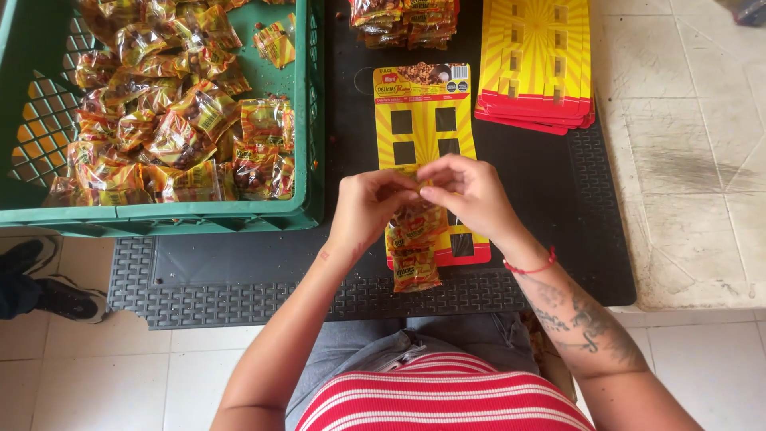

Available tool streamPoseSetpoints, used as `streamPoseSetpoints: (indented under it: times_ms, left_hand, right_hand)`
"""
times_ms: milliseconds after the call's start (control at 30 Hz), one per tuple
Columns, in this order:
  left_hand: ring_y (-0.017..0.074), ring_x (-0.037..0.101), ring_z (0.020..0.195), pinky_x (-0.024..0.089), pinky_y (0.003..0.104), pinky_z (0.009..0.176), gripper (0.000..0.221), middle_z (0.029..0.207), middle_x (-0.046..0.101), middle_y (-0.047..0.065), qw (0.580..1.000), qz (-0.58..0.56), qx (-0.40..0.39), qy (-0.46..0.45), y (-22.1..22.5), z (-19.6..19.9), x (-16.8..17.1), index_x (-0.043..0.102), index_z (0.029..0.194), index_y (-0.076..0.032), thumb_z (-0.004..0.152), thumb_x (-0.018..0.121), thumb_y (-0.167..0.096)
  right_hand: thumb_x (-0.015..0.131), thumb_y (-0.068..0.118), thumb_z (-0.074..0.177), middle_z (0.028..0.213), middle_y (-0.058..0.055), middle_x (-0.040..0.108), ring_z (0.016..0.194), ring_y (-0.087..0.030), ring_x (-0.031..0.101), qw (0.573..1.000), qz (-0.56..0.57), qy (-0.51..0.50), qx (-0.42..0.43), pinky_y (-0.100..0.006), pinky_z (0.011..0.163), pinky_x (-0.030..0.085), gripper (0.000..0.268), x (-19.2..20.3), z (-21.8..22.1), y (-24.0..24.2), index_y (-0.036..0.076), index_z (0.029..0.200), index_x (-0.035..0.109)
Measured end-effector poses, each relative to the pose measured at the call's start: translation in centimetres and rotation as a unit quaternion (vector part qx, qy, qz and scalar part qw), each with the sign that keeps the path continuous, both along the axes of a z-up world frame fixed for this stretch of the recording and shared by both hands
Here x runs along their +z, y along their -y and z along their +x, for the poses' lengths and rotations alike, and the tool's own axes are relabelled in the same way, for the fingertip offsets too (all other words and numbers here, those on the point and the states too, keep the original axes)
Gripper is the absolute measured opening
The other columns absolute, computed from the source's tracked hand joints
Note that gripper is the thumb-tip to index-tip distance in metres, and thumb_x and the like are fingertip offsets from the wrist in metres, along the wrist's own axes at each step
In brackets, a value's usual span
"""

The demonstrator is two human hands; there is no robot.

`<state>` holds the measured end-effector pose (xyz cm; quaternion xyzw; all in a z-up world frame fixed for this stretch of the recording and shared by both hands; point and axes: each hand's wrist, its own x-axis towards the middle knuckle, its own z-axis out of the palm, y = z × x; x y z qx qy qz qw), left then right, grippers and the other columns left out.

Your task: Attaching individual snack packets to a yellow cardboard display strip for retail sale.

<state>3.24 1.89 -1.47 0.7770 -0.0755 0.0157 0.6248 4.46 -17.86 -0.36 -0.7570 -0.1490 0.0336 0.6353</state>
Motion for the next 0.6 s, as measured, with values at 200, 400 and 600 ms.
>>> streamPoseSetpoints:
  times_ms: [200,400,600]
  left_hand:
    - [0.0291,0.077,0.08,0.063,0.041,0.075,0.025,0.084,0.078,0.012,0.996,0.083,0.007,0.02,-0.5,5.5,-3.5,0.072,0.107,-0.008,0.085,0.077,0.002]
    - [0.0336,0.076,0.081,0.061,0.048,0.076,0.023,0.081,0.077,0.01,0.981,0.168,0.068,0.068,0.2,10.7,-6.1,0.063,0.103,-0.007,0.084,0.073,0.004]
    - [0.035,0.071,0.082,0.059,0.045,0.073,0.025,0.085,0.071,0.01,0.949,0.262,0.097,0.144,1.2,10.5,-5.9,0.058,0.101,-0.011,0.084,0.071,0.003]
  right_hand:
    - [0.078,-0.006,0.082,0.073,-0.008,0.072,0.059,-0.014,0.068,0.991,-0.107,0.059,-0.048,-0.027,0.059,0.056,0.014,-4.5,5.6,-0.7,0.003,0.091,0.074]
    - [0.075,-0.005,0.078,0.071,-0.007,0.072,0.06,-0.015,0.068,0.97,-0.17,0.124,-0.124,-0.028,0.061,0.055,0.019,-7.9,10.9,-1.5,0.004,0.089,0.063]
    - [0.073,-0.01,0.083,0.083,-0.015,0.07,0.082,-0.031,0.07,0.937,-0.261,0.199,-0.12,-0.041,0.077,0.057,0.018,-4.6,9.4,-3.3,0.002,0.095,0.066]
